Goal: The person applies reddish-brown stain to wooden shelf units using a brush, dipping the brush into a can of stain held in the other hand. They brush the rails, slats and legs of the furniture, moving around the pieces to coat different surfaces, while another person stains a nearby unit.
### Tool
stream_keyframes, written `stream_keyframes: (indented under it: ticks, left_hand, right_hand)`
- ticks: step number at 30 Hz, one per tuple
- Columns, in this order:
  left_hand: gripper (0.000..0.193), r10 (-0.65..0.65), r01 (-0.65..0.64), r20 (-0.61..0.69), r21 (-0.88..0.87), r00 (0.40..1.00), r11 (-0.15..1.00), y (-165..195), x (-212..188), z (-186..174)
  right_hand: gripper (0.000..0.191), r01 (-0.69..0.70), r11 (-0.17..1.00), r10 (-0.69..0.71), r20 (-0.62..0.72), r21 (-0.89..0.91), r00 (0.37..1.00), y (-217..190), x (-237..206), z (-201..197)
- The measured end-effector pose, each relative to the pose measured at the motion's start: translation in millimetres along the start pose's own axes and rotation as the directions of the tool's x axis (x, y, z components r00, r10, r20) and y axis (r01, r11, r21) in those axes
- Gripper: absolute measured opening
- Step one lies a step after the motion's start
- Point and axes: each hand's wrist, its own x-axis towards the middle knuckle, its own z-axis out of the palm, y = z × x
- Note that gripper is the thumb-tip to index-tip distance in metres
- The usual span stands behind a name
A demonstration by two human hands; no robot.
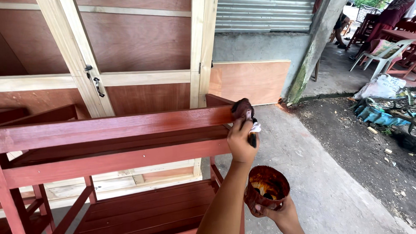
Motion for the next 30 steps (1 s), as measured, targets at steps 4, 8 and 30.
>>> stream_keyframes:
  ticks: [4,8,30]
  left_hand:
    - [0.03,0.038,-0.046,-0.065,-0.131,0.997,0.99,0.7,-5.3,3.2]
    - [0.024,-0.118,0.081,-0.065,-0.42,0.991,0.904,-27.0,1.5,-21.1]
    - [0.022,-0.138,0.254,-0.576,0.126,0.806,0.959,-189.2,131.5,-546.6]
  right_hand:
    - [0.094,0.104,0.994,-0.105,0.02,0.036,0.994,-6.9,2.4,-1.4]
    - [0.092,0.06,0.998,-0.06,0.045,0.002,0.997,-15.5,-0.6,18.4]
    - [0.095,-0.004,0.999,0.015,0.325,-0.037,0.946,-55.7,-43.5,205.5]
